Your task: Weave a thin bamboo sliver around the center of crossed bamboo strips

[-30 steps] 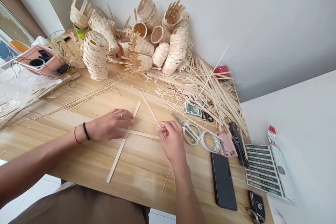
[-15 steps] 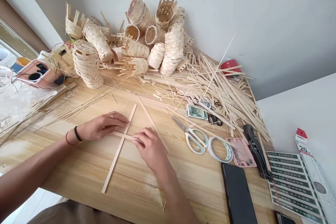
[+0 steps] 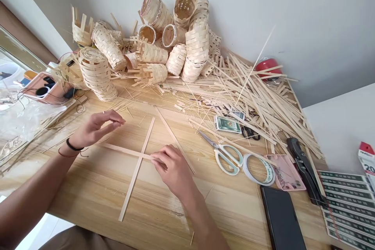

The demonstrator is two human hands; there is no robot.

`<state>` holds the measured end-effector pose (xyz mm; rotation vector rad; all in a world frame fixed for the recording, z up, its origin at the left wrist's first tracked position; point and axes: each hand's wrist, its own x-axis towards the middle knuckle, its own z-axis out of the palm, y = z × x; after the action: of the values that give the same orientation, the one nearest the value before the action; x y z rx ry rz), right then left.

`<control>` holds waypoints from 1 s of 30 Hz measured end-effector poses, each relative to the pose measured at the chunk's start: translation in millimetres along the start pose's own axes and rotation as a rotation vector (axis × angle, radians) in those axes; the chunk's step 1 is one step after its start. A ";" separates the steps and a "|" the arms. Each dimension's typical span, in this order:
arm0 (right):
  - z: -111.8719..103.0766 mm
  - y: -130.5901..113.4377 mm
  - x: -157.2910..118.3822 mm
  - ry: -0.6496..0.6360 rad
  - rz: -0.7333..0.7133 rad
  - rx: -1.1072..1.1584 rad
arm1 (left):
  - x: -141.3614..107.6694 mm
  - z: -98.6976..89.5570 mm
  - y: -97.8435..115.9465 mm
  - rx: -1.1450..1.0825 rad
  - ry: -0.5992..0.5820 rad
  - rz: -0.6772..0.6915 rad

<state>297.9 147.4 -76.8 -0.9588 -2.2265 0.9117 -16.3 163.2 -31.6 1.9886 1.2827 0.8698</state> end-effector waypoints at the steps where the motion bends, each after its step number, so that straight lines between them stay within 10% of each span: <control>1: 0.2 -0.4 0.0 0.000 0.003 -0.006 | -0.4 3.4 2.6 0.014 -0.017 0.016; 12: 2.2 -4.6 1.6 0.033 0.018 0.001 | -0.4 12.7 2.8 0.150 0.011 0.068; 21: -41.7 16.7 1.0 0.419 0.206 -0.051 | -6.4 27.5 11.6 0.114 -0.047 0.168; 30: -35.5 25.1 2.1 0.246 0.215 -0.036 | -15.5 75.4 11.7 0.144 -0.263 0.275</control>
<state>331.4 175.0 -73.2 -1.2742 -1.9657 0.7981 44.6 134.2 -70.6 2.3431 0.9609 0.6236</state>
